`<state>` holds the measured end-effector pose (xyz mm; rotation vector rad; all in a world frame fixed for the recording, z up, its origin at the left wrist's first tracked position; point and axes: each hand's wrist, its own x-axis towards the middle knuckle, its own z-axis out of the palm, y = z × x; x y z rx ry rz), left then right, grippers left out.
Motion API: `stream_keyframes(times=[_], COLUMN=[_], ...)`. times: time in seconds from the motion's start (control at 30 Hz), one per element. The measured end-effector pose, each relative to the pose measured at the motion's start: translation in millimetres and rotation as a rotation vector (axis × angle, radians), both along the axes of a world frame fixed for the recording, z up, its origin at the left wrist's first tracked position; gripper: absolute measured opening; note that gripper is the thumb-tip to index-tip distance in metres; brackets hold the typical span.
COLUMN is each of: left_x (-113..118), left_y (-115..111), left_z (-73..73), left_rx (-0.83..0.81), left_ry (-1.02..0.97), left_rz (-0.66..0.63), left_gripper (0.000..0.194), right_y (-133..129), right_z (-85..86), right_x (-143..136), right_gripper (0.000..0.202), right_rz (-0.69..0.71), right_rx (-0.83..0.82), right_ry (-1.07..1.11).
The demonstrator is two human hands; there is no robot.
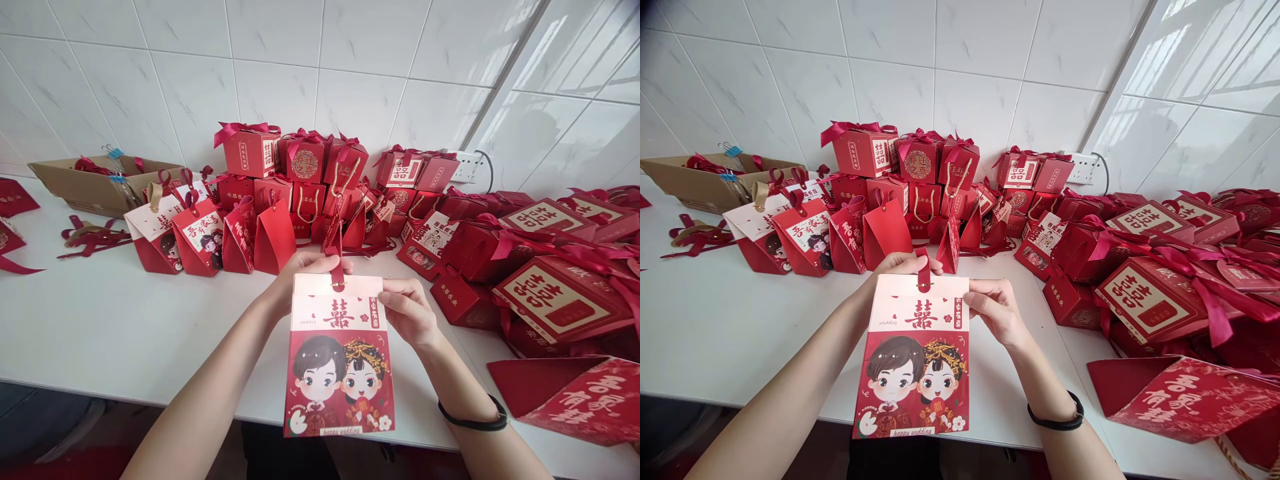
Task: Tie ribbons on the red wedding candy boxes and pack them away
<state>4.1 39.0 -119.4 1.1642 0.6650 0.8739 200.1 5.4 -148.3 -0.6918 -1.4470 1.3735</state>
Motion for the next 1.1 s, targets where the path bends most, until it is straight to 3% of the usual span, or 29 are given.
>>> stream_keyframes(times=[0.73,0.97,1.1], left_x=[-0.1,3.0,5.0], left_y=[0.0,1.0,0.6], left_z=[-0.3,1.2,2.0], left_rx=[0.01,-0.018,-0.061], left_ry=[-0.024,-0.047,-0.018], left_rz=[-0.02,0.041,0.117], left_gripper=[0.03,0.033,0.03], right_y=[-0.5,-0.5,0.2], right_z=[-1.1,5.3,12.0], right_x=[1.5,-6.6,-10.8], right_gripper=[0.02,0.021,0.023], right_rz=[0.026,0.0,-0.103], right_rx=[0.005,-0.165,-0.249], right_ry=[0.043,0.115,0.04])
